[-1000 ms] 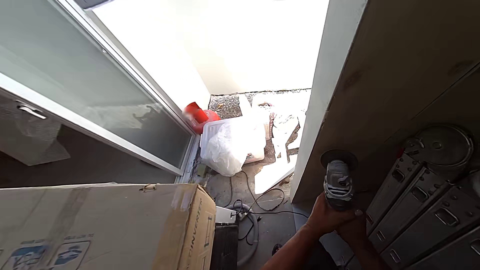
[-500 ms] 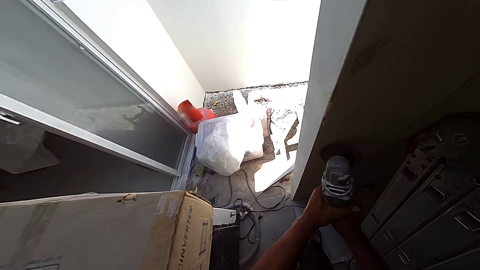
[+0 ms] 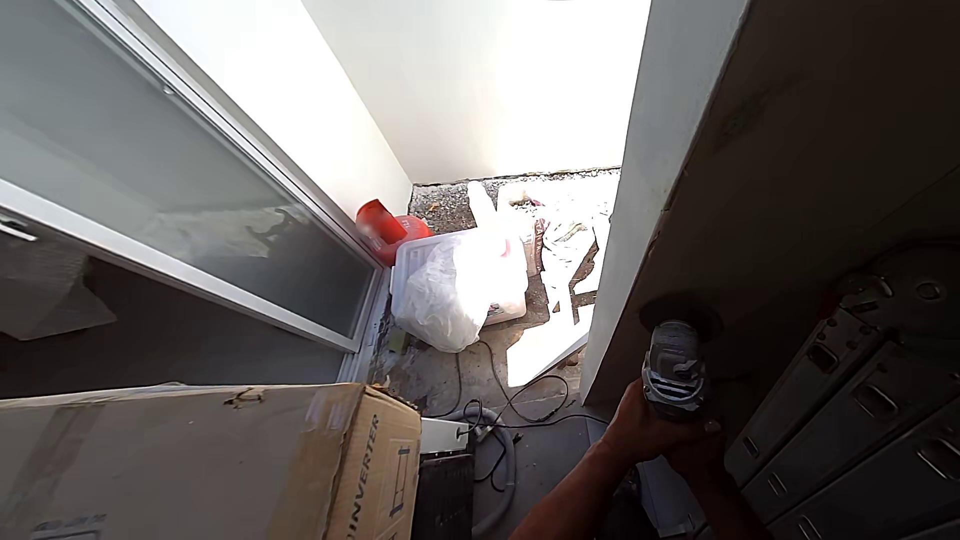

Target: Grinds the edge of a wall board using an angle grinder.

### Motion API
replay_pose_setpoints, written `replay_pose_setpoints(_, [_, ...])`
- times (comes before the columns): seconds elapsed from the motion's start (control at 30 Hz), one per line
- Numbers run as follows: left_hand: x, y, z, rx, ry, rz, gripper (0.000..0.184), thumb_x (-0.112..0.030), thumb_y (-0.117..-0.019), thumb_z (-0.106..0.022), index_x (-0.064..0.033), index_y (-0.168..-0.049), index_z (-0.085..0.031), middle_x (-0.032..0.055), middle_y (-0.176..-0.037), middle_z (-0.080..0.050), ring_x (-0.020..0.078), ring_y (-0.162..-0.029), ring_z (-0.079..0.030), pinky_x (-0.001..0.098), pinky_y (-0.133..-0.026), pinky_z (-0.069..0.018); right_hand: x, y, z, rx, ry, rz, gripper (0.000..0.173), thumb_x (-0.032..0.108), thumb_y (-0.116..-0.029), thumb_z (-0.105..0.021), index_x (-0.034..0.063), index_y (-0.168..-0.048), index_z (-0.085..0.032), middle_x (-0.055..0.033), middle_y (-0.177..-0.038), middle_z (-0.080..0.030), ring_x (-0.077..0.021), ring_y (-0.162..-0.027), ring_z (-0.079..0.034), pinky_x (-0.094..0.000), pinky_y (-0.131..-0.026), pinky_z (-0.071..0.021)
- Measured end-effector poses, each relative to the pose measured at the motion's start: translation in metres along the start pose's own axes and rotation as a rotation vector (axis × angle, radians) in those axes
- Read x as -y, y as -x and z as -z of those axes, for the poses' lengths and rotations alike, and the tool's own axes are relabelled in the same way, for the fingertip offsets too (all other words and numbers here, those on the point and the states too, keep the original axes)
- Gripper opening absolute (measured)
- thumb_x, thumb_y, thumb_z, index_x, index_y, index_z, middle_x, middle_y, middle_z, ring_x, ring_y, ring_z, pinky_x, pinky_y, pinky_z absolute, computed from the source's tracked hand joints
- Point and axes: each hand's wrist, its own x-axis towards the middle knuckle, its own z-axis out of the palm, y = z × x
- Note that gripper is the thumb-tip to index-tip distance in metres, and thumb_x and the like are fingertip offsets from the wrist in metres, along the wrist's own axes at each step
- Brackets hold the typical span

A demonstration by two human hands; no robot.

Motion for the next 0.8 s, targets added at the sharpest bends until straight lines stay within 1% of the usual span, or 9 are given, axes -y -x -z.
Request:
replay_pose_setpoints(0.07, [-0.0019,-0.0012,-0.0001,-0.01,0.001,-0.001,0.065,-0.019,-0.0701,-0.093,0.0045,-0.122,-0.062,0.0057,-0.112,-0.074,0.0066,-0.108,-0.068,0.0279,-0.102,-0.0541,0.001,-0.0031,0.0006,0.007,0.03,0.007,0.087,0.052,-0.072,-0.077,-0.0144,-0.125,-0.06,-0.0218,-0.11,-0.072,-0.0164,-0.103,-0.071,-0.0332,-0.096,-0.0549])
replay_pose_setpoints(0.2, [-0.001,-0.0016,-0.0018,-0.01,0.001,-0.003,0.064,-0.02,-0.071,-0.093,0.0043,-0.122,-0.062,0.0056,-0.112,-0.073,0.0065,-0.108,-0.068,0.0278,-0.102,-0.0539,-0.0003,-0.0045,0.0019,0.002,0.028,0.018,0.085,0.052,-0.072,-0.078,-0.0127,-0.125,-0.06,-0.0201,-0.109,-0.072,-0.0134,-0.103,-0.07,-0.0297,-0.096,-0.0541])
replay_pose_setpoints(0.33, [0.0011,-0.0013,-0.0035,-0.028,0.044,-0.035,0.064,-0.017,-0.0712,-0.093,0.0053,-0.122,-0.062,0.0071,-0.112,-0.074,0.0089,-0.108,-0.069,0.0293,-0.102,-0.0549,0.0,-0.0063,0.0031,0.017,0.05,0.03,0.085,0.054,-0.0719,-0.076,-0.0116,-0.124,-0.062,-0.0191,-0.108,-0.073,-0.0142,-0.101,-0.071,-0.0316,-0.093,-0.0555])
replay_pose_setpoints(0.43, [-0.0012,-0.0034,-0.0038,-0.001,0.008,-0.015,0.063,-0.02,-0.0717,-0.092,0.0038,-0.123,-0.062,0.0056,-0.112,-0.074,0.0073,-0.108,-0.069,0.0285,-0.102,-0.0543,-0.0002,-0.005,0.0028,-0.009,0.011,0.016,0.086,0.053,-0.072,-0.079,-0.0128,-0.124,-0.06,-0.0189,-0.109,-0.072,-0.0096,-0.103,-0.069,-0.0261,-0.097,-0.053])
replay_pose_setpoints(0.53, [-0.0022,-0.0015,-0.0025,-0.019,0.016,-0.012,0.064,-0.017,-0.0709,-0.093,0.0048,-0.122,-0.062,0.0063,-0.112,-0.074,0.0075,-0.108,-0.069,0.0284,-0.102,-0.0546,-0.0015,-0.0045,0.0022,0.013,0.012,0.009,0.086,0.053,-0.0706,-0.079,-0.0124,-0.123,-0.061,-0.0188,-0.108,-0.073,-0.0126,-0.102,-0.07,-0.0299,-0.095,-0.0544])
replay_pose_setpoints(0.57, [-0.0016,-0.0015,-0.0022,-0.022,0.026,-0.023,0.063,-0.015,-0.0708,-0.092,0.0054,-0.122,-0.062,0.007,-0.112,-0.074,0.0082,-0.108,-0.069,0.0288,-0.101,-0.055,-0.0044,-0.004,0.0014,0.017,0.012,0.005,0.085,0.053,-0.07,-0.079,-0.0112,-0.123,-0.062,-0.0176,-0.108,-0.073,-0.0128,-0.103,-0.07,-0.0302,-0.095,-0.0549])
replay_pose_setpoints(0.63, [0.0003,-0.0025,-0.0021,-0.01,0.02,-0.024,0.063,-0.017,-0.0715,-0.092,0.0048,-0.122,-0.062,0.0071,-0.112,-0.074,0.0087,-0.108,-0.069,0.0296,-0.102,-0.055,-0.0048,-0.0035,0.0014,0.017,0.011,-0.002,0.085,0.053,-0.0711,-0.078,-0.0111,-0.124,-0.061,-0.0177,-0.109,-0.073,-0.0131,-0.104,-0.07,-0.0306,-0.096,-0.0541])
replay_pose_setpoints(0.73, [-0.0015,-0.0024,-0.003,-0.009,0.008,0.004,0.064,-0.019,-0.0711,-0.093,0.0042,-0.122,-0.062,0.006,-0.111,-0.073,0.0075,-0.108,-0.068,0.0282,-0.102,-0.0542,0.0002,-0.0059,0.0029,0.013,0.026,0.004,0.084,0.054,-0.0721,-0.077,-0.0106,-0.124,-0.062,-0.0173,-0.108,-0.073,-0.0111,-0.101,-0.07,-0.0288,-0.094,-0.0547])
replay_pose_setpoints(0.8, [-0.0017,-0.0007,-0.0028,-0.029,0.024,0.008,0.063,-0.017,-0.071,-0.093,0.0048,-0.122,-0.062,0.0062,-0.111,-0.074,0.0076,-0.107,-0.069,0.0281,-0.101,-0.0547,-0.0001,-0.0073,0.0033,0.031,0.033,0.023,0.082,0.053,-0.0725,-0.077,-0.0104,-0.124,-0.062,-0.0176,-0.108,-0.073,-0.0124,-0.1,-0.071,-0.0306,-0.093,-0.0556])
